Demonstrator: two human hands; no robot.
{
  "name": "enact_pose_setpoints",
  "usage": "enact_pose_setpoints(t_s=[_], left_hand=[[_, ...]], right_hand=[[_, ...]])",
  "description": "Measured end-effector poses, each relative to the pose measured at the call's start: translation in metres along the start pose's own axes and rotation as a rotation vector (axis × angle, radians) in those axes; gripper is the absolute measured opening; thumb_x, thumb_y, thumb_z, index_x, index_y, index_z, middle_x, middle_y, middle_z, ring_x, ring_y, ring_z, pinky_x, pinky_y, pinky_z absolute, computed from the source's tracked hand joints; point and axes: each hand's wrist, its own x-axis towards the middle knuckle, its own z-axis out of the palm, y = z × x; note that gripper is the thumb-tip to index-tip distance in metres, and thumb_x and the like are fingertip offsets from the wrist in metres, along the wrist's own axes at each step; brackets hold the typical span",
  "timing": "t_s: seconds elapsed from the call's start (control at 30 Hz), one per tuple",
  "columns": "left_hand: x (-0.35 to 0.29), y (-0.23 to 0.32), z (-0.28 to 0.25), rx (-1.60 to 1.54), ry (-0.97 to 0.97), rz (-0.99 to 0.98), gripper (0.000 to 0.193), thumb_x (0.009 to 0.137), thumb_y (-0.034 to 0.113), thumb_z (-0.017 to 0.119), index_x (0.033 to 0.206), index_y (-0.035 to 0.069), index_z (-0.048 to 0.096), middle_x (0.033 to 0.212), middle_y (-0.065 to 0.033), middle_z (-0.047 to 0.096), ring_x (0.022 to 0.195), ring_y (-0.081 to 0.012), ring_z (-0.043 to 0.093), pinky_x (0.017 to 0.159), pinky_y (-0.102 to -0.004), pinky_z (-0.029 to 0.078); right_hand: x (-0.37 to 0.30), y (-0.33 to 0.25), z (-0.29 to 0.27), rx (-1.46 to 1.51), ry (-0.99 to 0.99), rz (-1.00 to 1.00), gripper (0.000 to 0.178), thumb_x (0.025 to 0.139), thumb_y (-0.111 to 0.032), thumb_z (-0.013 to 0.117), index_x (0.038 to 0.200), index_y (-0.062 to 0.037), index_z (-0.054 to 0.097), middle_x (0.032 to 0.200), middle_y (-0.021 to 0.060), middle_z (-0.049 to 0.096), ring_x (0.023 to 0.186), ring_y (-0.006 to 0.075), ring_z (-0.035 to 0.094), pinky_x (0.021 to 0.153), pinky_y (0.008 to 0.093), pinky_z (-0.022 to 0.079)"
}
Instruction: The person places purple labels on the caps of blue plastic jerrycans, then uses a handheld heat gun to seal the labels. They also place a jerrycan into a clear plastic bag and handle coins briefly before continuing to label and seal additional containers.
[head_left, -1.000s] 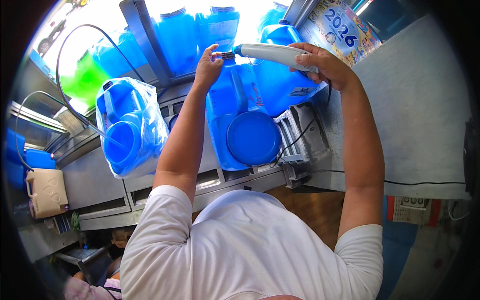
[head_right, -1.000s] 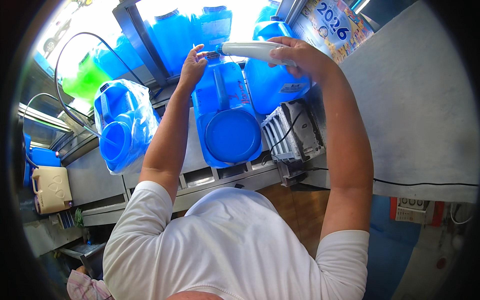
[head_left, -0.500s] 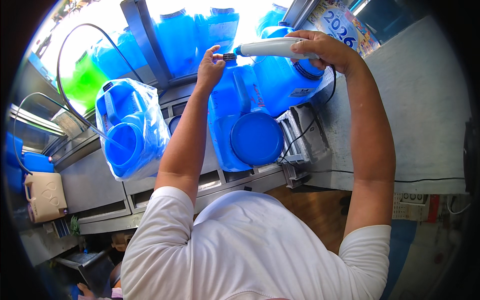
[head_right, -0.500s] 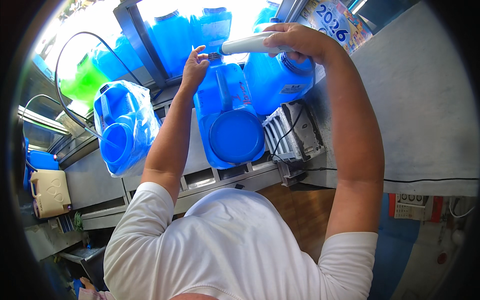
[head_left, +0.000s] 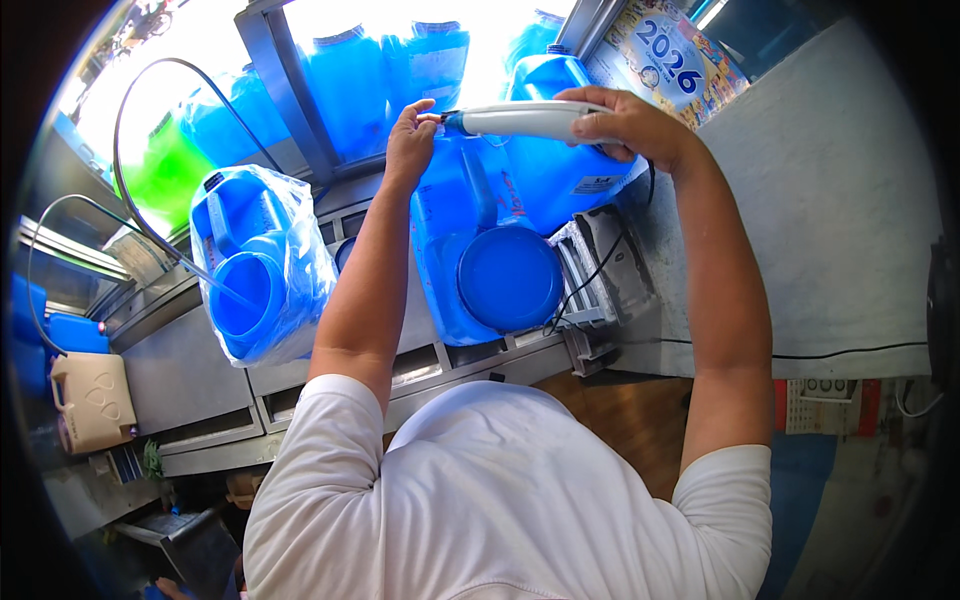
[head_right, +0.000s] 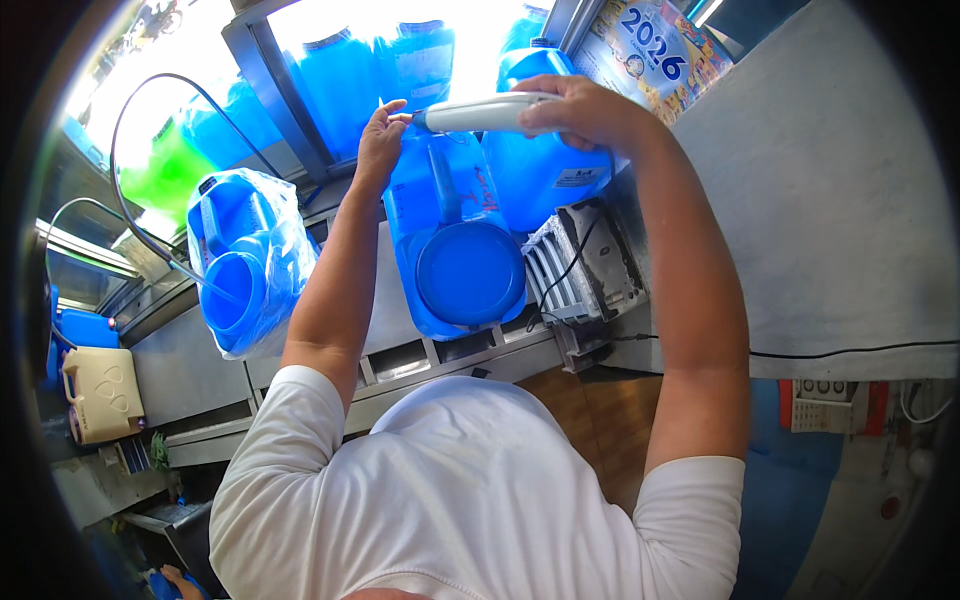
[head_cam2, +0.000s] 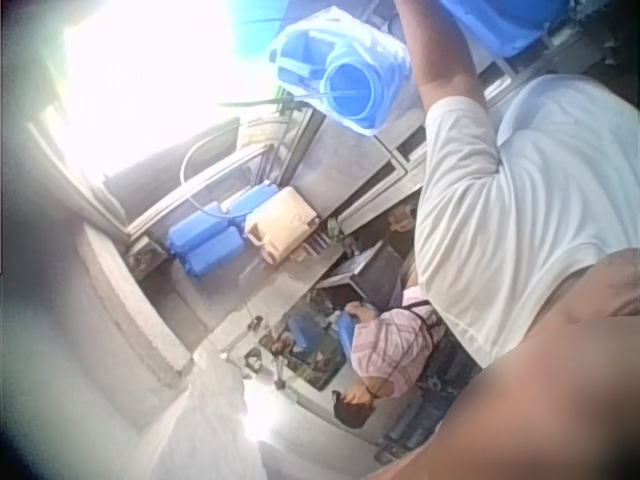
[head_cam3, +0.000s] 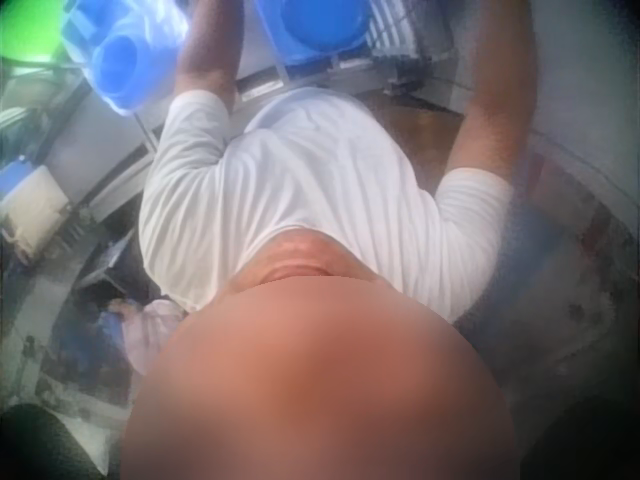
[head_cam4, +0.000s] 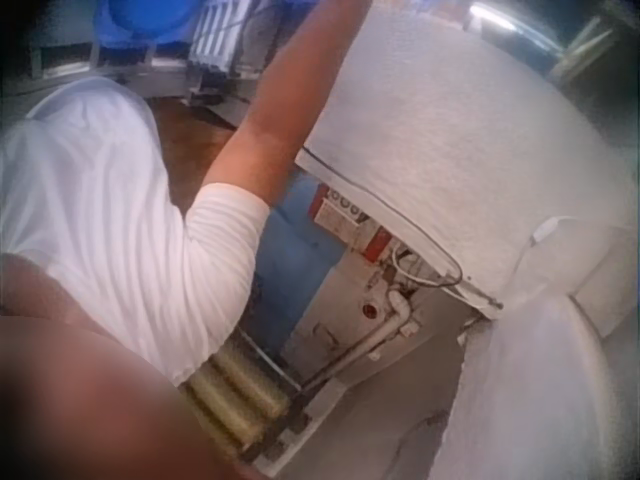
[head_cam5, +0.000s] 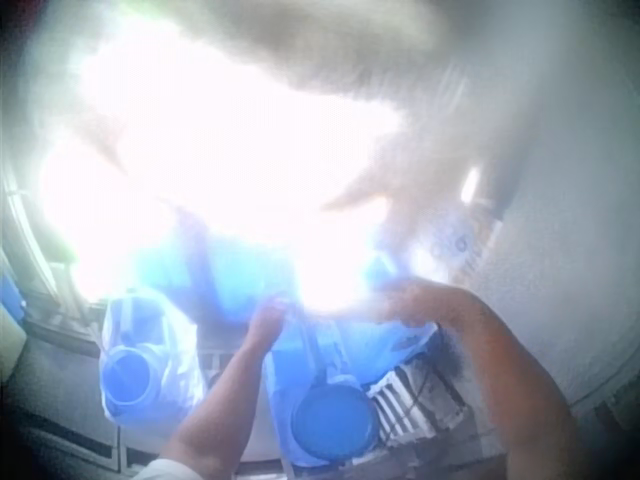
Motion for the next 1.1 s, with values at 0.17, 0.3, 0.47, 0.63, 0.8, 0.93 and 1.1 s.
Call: enact_pose_setpoints(t_s=[0.17,0.3,0.47,0.63,0.8,0.93,1.1], left_hand=[[0.008,0.0,-0.002,-0.079,-0.018,-0.024,0.039,0.096,0.03,0.057,0.126,0.005,0.062,0.107,-0.0099,0.071,0.097,-0.0168,0.063,0.086,-0.0311,0.048],[0.014,0.006,0.005,-0.003,-0.07,-0.07,0.059,0.09,0.045,0.072,0.127,0.0,0.061,0.112,-0.0119,0.07,0.101,-0.0166,0.063,0.088,-0.0298,0.049],[0.026,-0.003,-0.007,-0.088,-0.169,-0.171,0.055,0.088,0.027,0.077,0.133,0.004,0.057,0.116,-0.012,0.07,0.105,-0.0178,0.065,0.088,-0.0295,0.052],[0.001,0.027,-0.021,0.264,-0.08,-0.02,0.052,0.094,0.023,0.068,0.141,0.009,0.052,0.129,-0.0163,0.064,0.117,-0.0251,0.063,0.095,-0.0357,0.053],[-0.093,0.115,-0.018,0.696,-0.579,0.304,0.061,0.089,0.039,0.073,0.142,0.014,0.053,0.135,-0.0153,0.061,0.122,-0.0325,0.06,0.102,-0.0442,0.048],[-0.136,0.156,-0.004,0.858,-0.742,0.237,0.067,0.086,0.037,0.077,0.144,0.016,0.051,0.133,-0.0155,0.062,0.122,-0.0317,0.06,0.105,-0.0472,0.046],[-0.142,0.163,0.007,0.866,-0.72,0.075,0.059,0.087,0.031,0.075,0.141,0.018,0.055,0.128,-0.0159,0.065,0.117,-0.0324,0.064,0.098,-0.0421,0.051]], right_hand=[[-0.009,0.034,0.005,0.073,0.124,0.04,0.065,0.08,-0.035,0.071,0.137,-0.0063,0.055,0.09,0.0064,0.07,0.052,0.0022,0.044,0.044,0.0186,0.032],[-0.013,0.049,0.007,0.153,0.098,0.003,0.066,0.082,-0.033,0.07,0.139,-0.0043,0.053,0.092,0.0068,0.069,0.056,0.0041,0.046,0.048,0.02,0.035],[-0.044,0.078,0.01,0.187,0.208,-0.002,0.067,0.083,-0.034,0.068,0.14,-0.0028,0.052,0.097,0.0079,0.067,0.057,0.0055,0.048,0.049,0.0205,0.036],[-0.111,0.123,0.02,0.488,0.294,0.002,0.066,0.083,-0.03,0.07,0.141,-0.0057,0.05,0.102,0.0116,0.068,0.056,0.0033,0.048,0.049,0.0174,0.04],[-0.178,0.171,0.041,0.626,0.323,0.039,0.066,0.084,-0.024,0.07,0.143,-0.0064,0.047,0.106,0.0142,0.069,0.058,0.0022,0.049,0.051,0.0163,0.043],[-0.217,0.194,0.057,0.612,0.307,0.064,0.066,0.083,-0.024,0.071,0.143,-0.0064,0.048,0.104,0.0102,0.068,0.06,0.0027,0.049,0.053,0.0171,0.043],[-0.244,0.208,0.068,0.665,0.292,0.056,0.062,0.085,-0.021,0.071,0.141,-0.0036,0.05,0.086,-0.0015,0.057,0.059,0.0032,0.045,0.052,0.0185,0.039]])
